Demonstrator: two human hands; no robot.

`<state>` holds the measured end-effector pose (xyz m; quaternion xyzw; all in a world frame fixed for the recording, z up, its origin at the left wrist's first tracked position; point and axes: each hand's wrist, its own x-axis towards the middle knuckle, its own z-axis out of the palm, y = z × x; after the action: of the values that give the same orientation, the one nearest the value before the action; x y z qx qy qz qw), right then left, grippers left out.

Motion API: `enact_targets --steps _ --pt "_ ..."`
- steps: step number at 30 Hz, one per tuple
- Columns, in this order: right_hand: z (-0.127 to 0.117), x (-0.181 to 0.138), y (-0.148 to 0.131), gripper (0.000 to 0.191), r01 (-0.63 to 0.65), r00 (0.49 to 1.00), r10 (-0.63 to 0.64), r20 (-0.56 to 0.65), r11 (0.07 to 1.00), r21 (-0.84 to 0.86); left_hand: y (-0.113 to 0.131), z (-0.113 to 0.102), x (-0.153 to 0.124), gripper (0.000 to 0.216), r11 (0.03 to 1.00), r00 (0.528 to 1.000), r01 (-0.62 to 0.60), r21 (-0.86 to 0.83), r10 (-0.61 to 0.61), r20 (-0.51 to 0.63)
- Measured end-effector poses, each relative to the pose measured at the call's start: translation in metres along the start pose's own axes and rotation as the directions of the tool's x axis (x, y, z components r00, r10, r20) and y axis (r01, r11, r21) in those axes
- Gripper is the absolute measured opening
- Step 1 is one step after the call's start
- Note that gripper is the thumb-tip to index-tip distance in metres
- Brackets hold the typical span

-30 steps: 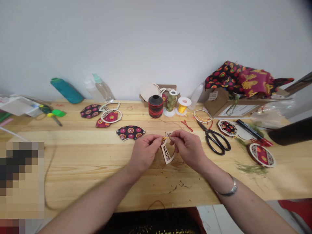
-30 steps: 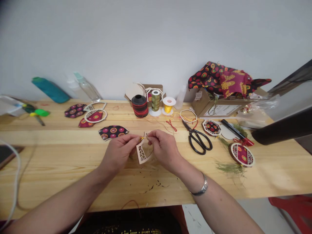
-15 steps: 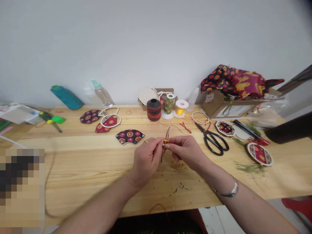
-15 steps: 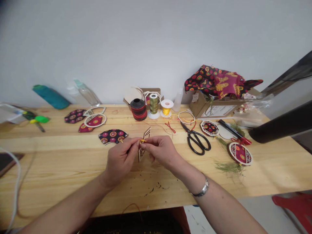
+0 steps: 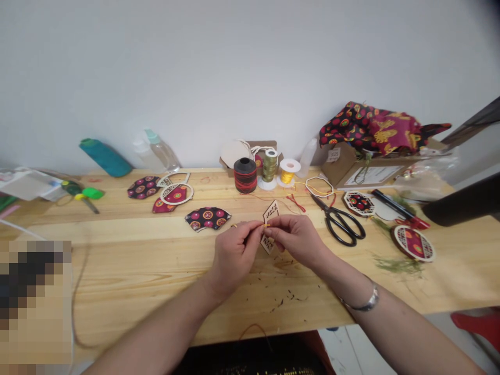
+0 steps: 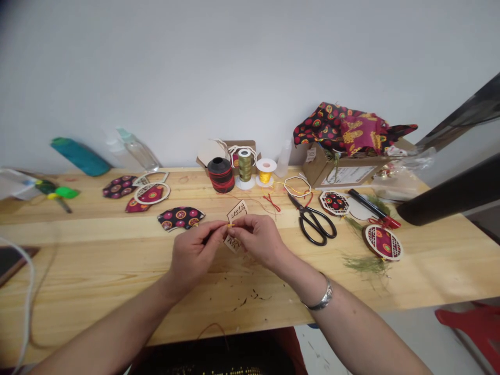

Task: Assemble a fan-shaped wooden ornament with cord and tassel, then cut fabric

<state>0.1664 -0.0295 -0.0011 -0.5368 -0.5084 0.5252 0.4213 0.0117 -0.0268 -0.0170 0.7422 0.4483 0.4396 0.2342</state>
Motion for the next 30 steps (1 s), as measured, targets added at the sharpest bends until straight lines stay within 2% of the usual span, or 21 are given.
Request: enact_targets --steps 5,8,10,13,15,18,20,24,30 --pt "-0.002 0.0 0.007 0.014 0.122 0.992 -0.125 -0.009 0.98 -0.156 0.0 -0.001 0.0 0.018 0.999 0.999 0.041 -0.013 -0.041 0.019" --pt "-0.005 -0.001 0.008 0.017 0.27 0.958 -0.286 0.009 0.895 -0.355 -0.001 0.0 0.0 0.018 1.0 0.999 0.027 -0.014 -0.027 0.022" --pt "-0.007 -0.003 0.008 0.018 0.356 0.921 -0.384 0.068 0.756 -0.549 -0.002 0.001 0.0 0.018 1.0 1.0 0.013 -0.015 -0.013 0.013" --pt "-0.008 -0.006 0.008 0.021 0.416 0.858 -0.481 0.182 0.439 -0.797 -0.003 0.003 0.0 0.019 1.0 1.0 -0.006 -0.004 0.006 0.004" --pt "-0.008 -0.007 0.01 0.023 0.427 0.816 -0.521 0.25 0.251 -0.869 -0.003 0.003 0.0 0.019 1.0 1.0 -0.017 0.009 0.017 0.001" --pt "-0.008 -0.006 0.013 0.023 0.433 0.77 -0.555 0.314 0.094 -0.897 -0.003 0.004 0.0 0.019 0.999 1.0 -0.031 0.022 0.031 0.005" --pt "-0.009 -0.005 0.014 0.022 0.436 0.755 -0.564 0.335 0.049 -0.899 -0.004 0.004 0.001 0.019 0.998 0.999 -0.045 0.032 0.044 0.011" --pt "-0.01 -0.004 0.014 0.021 0.45 0.729 -0.588 0.351 0.025 -0.893 -0.005 0.003 0.001 0.02 0.996 0.997 -0.067 0.056 0.066 0.026" --pt "-0.008 -0.005 0.011 0.021 0.441 0.731 -0.582 0.357 0.004 -0.897 -0.006 0.003 0.001 0.02 0.993 0.996 -0.077 0.091 0.072 0.058"
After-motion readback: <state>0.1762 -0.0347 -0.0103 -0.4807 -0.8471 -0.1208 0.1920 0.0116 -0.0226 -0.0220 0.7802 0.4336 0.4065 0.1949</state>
